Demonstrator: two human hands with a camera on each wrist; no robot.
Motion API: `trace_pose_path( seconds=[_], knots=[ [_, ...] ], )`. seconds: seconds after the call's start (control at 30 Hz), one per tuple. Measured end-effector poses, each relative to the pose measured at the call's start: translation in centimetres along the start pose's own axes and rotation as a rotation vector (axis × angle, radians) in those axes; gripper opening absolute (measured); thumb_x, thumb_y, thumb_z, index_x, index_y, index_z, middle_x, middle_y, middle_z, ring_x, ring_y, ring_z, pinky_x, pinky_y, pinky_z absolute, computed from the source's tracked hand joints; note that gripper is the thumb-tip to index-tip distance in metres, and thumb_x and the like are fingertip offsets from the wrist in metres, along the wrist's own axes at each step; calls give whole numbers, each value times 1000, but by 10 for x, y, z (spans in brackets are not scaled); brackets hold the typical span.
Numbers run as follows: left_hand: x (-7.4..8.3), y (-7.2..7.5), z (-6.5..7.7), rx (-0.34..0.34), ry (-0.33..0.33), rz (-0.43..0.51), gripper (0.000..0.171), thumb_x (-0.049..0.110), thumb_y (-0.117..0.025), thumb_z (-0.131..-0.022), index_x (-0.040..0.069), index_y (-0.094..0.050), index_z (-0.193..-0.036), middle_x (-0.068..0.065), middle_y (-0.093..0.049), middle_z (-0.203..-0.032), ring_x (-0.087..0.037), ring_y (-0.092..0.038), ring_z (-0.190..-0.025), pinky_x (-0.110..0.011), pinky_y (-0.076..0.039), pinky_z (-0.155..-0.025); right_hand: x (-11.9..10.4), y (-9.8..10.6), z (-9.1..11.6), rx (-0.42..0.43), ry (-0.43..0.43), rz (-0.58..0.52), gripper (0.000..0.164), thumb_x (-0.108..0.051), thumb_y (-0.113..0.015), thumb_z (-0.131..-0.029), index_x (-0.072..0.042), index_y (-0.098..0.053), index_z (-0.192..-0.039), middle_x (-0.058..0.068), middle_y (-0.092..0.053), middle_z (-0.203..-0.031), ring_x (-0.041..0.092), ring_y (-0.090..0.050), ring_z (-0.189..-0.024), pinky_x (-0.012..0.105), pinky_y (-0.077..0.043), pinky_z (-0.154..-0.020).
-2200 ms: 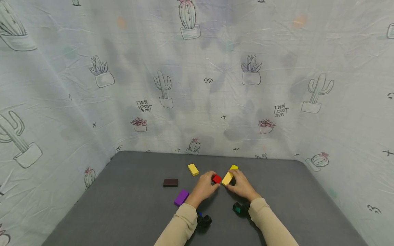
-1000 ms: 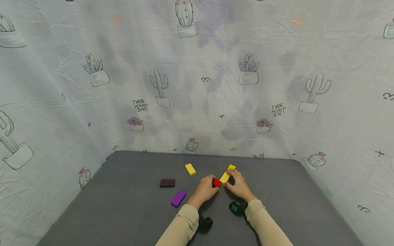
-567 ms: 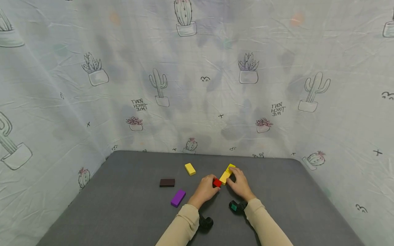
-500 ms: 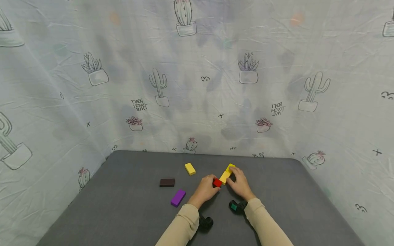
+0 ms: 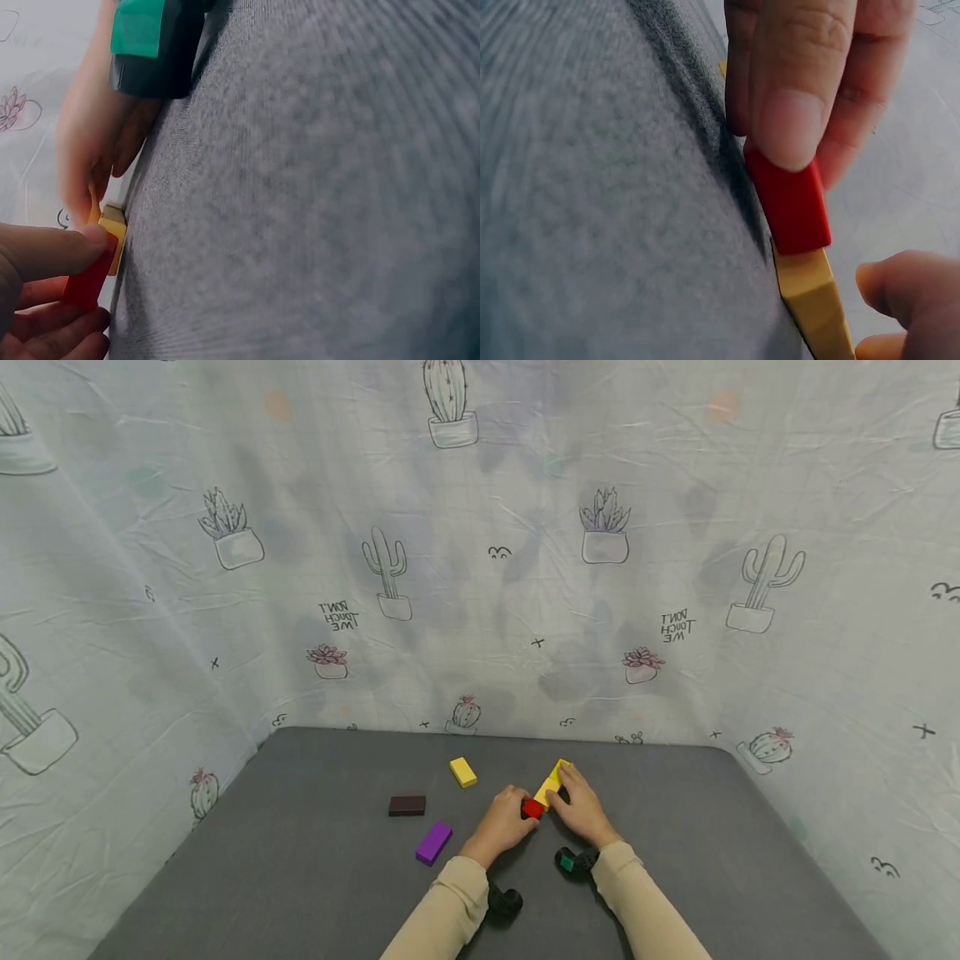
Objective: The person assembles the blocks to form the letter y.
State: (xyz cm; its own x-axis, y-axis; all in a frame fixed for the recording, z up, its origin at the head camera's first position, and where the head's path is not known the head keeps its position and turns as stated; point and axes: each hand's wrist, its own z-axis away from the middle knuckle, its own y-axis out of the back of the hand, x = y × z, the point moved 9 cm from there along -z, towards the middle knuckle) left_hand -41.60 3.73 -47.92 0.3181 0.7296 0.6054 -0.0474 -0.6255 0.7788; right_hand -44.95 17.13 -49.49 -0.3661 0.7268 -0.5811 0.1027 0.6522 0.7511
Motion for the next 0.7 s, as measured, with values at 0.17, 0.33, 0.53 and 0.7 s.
trace_pose_path(
  seconds=[0.17,0.33,0.53,0.7],
  knots=[
    [0,-2,-2,-5,0,-3,38,16,-75,-81,-1,-63,-113,-11,-57,-102,-21,-58,-88,-34,-52,-74,1,-4,-1,-36,-25,19,62,-33,-53,-97,8,-38,-140,25,-32,-149,42,-28,-138,57,-27,-110],
    [2,-3,-2,-10,-2,-7,38,16,-75,-81,-2,-63,-112,-11,-56,-102,-21,-59,-87,-33,-52,-74,0,-4,-1,-30,-39,15,60,-31,-53,-97,8,-39,-140,25,-33,-148,43,-30,-137,57,-28,-109],
    [2,-5,-5,-11,7,-27,37,17,-75,-81,-3,-65,-110,-11,-56,-103,-20,-59,-86,-33,-52,-74,-1,-5,0,-35,-39,17,60,-32,-52,-97,7,-39,-141,24,-34,-148,42,-31,-137,57,-27,-110],
    [4,-6,-5,-1,-2,-30,33,16,-76,-80,-3,-65,-105,-11,-55,-101,-19,-58,-83,-32,-52,-73,-4,-4,1,-24,-25,13,60,-31,-54,-96,8,-40,-140,24,-35,-147,42,-32,-136,57,-28,-109]
  ],
)
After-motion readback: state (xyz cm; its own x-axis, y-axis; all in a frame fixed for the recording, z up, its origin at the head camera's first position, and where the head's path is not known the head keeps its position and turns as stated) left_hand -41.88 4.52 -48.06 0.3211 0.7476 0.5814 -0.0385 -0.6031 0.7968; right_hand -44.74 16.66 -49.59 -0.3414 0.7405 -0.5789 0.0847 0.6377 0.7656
